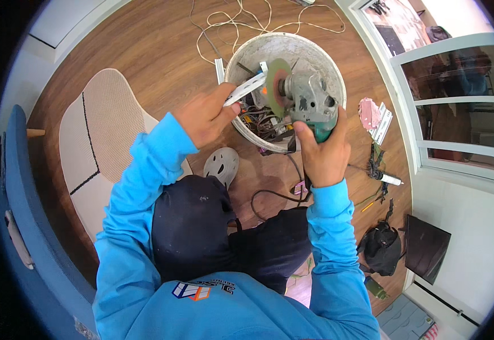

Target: Measure, cut, and fit plastic trim pieces onto a glass sliding door frame using an angle grinder and sealant.

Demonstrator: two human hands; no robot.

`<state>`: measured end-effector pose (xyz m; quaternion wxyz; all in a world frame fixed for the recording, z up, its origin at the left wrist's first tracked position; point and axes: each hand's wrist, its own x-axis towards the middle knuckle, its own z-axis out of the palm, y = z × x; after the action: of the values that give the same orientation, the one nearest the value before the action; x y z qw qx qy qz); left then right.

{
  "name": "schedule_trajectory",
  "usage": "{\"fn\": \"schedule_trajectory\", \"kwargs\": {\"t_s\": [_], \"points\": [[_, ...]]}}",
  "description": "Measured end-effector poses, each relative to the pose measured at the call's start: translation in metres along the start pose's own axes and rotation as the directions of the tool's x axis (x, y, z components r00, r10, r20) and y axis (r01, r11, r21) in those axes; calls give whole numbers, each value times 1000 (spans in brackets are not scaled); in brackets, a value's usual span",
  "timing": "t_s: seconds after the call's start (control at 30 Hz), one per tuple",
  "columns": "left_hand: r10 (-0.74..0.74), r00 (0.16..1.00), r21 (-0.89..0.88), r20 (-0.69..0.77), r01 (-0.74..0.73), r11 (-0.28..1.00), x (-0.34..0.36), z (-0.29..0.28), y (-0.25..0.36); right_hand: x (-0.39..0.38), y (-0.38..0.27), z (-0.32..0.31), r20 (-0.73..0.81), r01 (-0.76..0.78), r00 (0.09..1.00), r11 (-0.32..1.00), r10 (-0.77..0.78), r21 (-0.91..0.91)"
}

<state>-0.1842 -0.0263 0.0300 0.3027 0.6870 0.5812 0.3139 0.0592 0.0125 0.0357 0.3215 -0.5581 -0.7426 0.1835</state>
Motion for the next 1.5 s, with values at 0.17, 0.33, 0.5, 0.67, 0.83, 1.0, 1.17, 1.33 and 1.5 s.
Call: {"fn": "schedule_trajectory", "kwargs": {"t_s": [0.17,0.33,0.5,0.67,0.83,1.0,1.17,1.33,1.5], "points": [[-65,998,-41,-8,64,997,-3,-2,-3,6,3,-1,-61,-81,995,997,79,-21],[-76,997,19,30,75,997,2,0,-8,-11,1,0,-39,-13,999,998,15,64],[-19,999,37,37,18,999,2,3,-2,1,-1,4,-36,-21,999,999,22,26],[-12,975,-167,-223,-26,986,1,2,-21,9,33,-1,47,-178,984,941,172,286],[-443,806,-568,-392,167,806,16,-14,-50,0,40,-26,431,-484,870,584,240,652],[-684,653,-939,-325,-136,317,15,3,-76,-7,34,-21,370,-446,895,536,250,716],[-685,635,-927,-358,-327,182,18,17,-57,-18,31,-14,320,-411,912,577,258,706],[-605,647,-876,-464,-435,206,24,30,-42,-34,23,14,240,-384,922,626,305,679],[-522,645,-825,-559,-494,274,25,35,-36,-35,13,25,175,-294,955,702,238,648]]}}
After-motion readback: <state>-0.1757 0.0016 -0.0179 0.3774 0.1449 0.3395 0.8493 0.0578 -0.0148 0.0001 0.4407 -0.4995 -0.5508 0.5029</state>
